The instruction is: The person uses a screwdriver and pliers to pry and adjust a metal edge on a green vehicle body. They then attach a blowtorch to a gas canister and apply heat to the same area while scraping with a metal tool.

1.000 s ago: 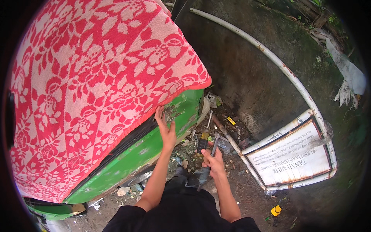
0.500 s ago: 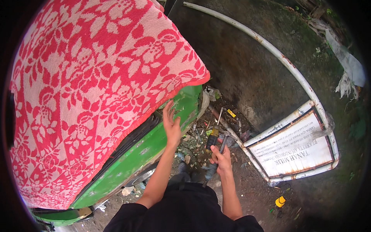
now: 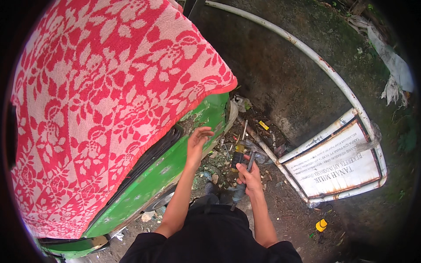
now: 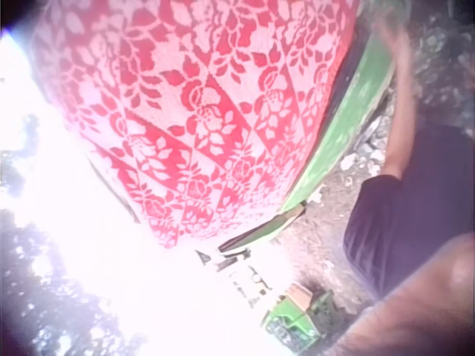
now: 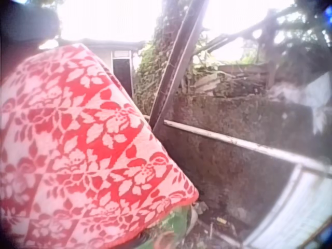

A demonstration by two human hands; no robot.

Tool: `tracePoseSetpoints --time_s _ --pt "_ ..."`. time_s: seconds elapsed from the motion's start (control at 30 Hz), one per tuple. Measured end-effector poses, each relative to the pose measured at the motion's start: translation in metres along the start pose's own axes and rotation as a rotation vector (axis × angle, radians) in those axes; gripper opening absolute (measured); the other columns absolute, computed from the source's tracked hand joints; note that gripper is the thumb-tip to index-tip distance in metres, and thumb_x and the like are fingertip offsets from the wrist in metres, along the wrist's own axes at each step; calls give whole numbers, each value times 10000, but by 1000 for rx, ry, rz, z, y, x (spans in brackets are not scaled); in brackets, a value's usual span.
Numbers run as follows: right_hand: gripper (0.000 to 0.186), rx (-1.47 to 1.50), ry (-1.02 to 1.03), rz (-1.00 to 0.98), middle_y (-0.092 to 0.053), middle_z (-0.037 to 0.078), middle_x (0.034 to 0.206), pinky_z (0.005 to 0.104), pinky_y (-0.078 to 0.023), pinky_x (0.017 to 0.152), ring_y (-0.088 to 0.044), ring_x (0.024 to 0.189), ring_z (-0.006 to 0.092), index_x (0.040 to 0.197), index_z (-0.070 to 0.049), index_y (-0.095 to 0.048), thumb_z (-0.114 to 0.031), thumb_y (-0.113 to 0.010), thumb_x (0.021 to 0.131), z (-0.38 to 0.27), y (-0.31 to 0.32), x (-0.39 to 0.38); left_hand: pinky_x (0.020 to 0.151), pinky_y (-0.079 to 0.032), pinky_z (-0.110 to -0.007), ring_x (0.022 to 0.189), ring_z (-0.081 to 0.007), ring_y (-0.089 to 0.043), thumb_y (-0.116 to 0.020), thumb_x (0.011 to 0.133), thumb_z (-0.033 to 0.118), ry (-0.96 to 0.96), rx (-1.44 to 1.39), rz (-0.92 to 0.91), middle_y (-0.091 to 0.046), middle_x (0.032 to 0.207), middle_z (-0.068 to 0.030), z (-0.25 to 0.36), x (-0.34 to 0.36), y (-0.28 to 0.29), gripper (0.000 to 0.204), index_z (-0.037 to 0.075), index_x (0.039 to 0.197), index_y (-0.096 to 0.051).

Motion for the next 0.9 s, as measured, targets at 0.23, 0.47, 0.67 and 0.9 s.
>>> tracePoseSetpoints --time_s 0.23,0.47,0.67,0.9 --pt "615 -116 -40 -58 -535 -16 765 247 -345 457 -383 487 39 1422 -31 -452 -78 -780 904 -4 -48 -8 990 -438 -323 1145 -159 -594 -572 1065 299 247 -53 -126 -650 1223 -71 -15 -37 -35 371 46 1334 -601" --pt "577 -233 -31 -118 -624 16 883 229 -356 438 -466 534 26 1375 -54 -552 -124 -827 873 2 -71 -3 926 -460 -283 1003 -112 -576 -594 1066 258 177 -35 -71 -622 1084 -39 1 -49 -26 352 51 1350 -580" --pt "225 -98 -179 -119 -682 119 966 255 -368 449 -401 510 60 1173 -85 -463 -187 -602 1028 14 -72 -2 673 -512 -290 773 -123 -613 -580 1067 209 86 -168 79 -585 961 -41 0 -61 -5 326 63 1354 -538" --pt "175 -4 7 -220 -652 121 866 258 -420 474 -451 545 80 1228 -129 -495 -240 -501 1092 -34 -84 24 403 -391 -267 505 -93 -524 -558 1071 175 163 -113 137 -564 901 -40 19 -78 40 313 25 1343 -520"
Point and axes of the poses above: each hand's wrist, its own x-axis towards the middle knuckle, its own y-axis out of the back of the hand, z = x × y, the point moved 5 cm from there along x, towards the middle knuckle
